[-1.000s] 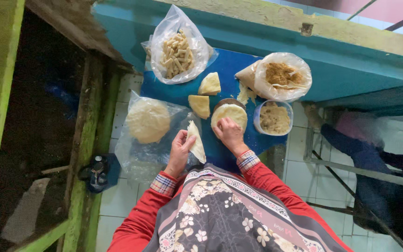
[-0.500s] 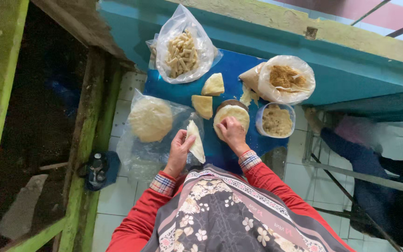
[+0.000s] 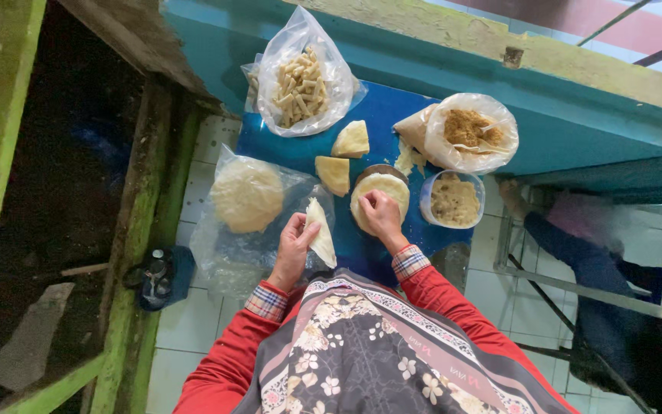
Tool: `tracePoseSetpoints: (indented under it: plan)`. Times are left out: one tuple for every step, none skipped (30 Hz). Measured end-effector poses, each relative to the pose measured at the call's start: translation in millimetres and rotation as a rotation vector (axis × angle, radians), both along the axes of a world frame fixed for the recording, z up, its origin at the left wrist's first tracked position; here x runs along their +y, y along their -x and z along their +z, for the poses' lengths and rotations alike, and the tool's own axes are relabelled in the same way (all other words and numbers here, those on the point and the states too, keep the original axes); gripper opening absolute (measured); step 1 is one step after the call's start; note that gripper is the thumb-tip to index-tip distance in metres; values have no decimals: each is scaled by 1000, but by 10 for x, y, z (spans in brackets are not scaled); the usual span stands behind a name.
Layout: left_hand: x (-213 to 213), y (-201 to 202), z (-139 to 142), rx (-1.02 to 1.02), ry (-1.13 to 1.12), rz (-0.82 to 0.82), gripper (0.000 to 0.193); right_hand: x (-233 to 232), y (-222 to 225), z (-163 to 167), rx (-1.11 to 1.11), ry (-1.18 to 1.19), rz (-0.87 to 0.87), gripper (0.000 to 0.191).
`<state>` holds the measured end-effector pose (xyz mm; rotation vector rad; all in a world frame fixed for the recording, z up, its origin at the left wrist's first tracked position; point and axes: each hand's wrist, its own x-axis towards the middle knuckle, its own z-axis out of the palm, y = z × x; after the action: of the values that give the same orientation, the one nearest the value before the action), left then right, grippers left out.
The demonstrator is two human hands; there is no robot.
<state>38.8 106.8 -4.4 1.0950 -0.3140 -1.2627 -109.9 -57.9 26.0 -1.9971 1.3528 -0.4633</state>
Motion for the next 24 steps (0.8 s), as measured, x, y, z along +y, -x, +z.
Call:
tracePoseSetpoints:
  plan:
    - [-2,5,5,2,-1,0,8,6,-17,7,7,15,3,25]
    - [-2,9,9,3,-2,0,8,14,-34,11,14,30,6,24]
    - [0,15,13,23,-4,-4,8,21,-43,14,20,45,8,24]
    - [0,19,15,42,-6,-7,8,30,-48,14,14,57,8,23]
    - [-3,19,15,60,-7,-11,8,38,-49,11,7,70,9,23]
    - [-2,18,14,45,-1,-9,8,43,-49,7,1,82,11,22]
    - [-3,21,13,30,3,-7,9,41,-45,1,-9,99,6,22]
    - [-1,23,12,16,7,-5,9,37,-36,-6,-20,115,1,23]
    - [-2,24,13,22,6,-10,9,31,-32,-7,-30,133,-6,23]
    - [-6,24,15,26,5,-17,9,21,-27,-7,-120,-56,-77,22]
    - [-11,26,20,31,4,-24,9,7,-12,-6,-210,-247,-149,23]
    - [-18,36,29,52,9,-27,9,2,4,-7,-298,-439,-219,26]
    - [-34,47,40,72,16,-28,9,3,27,-16,-324,-469,-156,29]
    - [-52,52,55,91,22,-29,9,15,55,-10,-349,-498,-91,32]
    - [-73,58,72,135,37,-46,8,35,81,-4,-373,-527,-27,35]
    - [-94,66,91,181,50,-65,8,78,103,-3,-431,-583,59,37]
    - [-117,66,109,227,64,-87,7,138,118,-7,-487,-639,144,40]
    - [-142,53,126,320,72,-135,7,201,121,-17,-543,-695,227,44]
    - [-168,35,141,414,78,-183,7,261,113,-34,-634,-829,169,45]
    - [-194,15,155,506,87,-229,7,308,93,-54,-725,-961,114,47]
    - [-218,-2,168,523,115,-240,9,331,83,-69,-815,-1092,59,50]
    - [-235,-16,179,541,142,-248,11,343,90,-79,-881,-1130,17,48]
    - [-241,-21,191,559,168,-254,13,342,101,-87,-944,-1169,-25,46]
    - [-236,-19,202,631,153,-207,19,329,114,-92,-1006,-1206,-67,44]
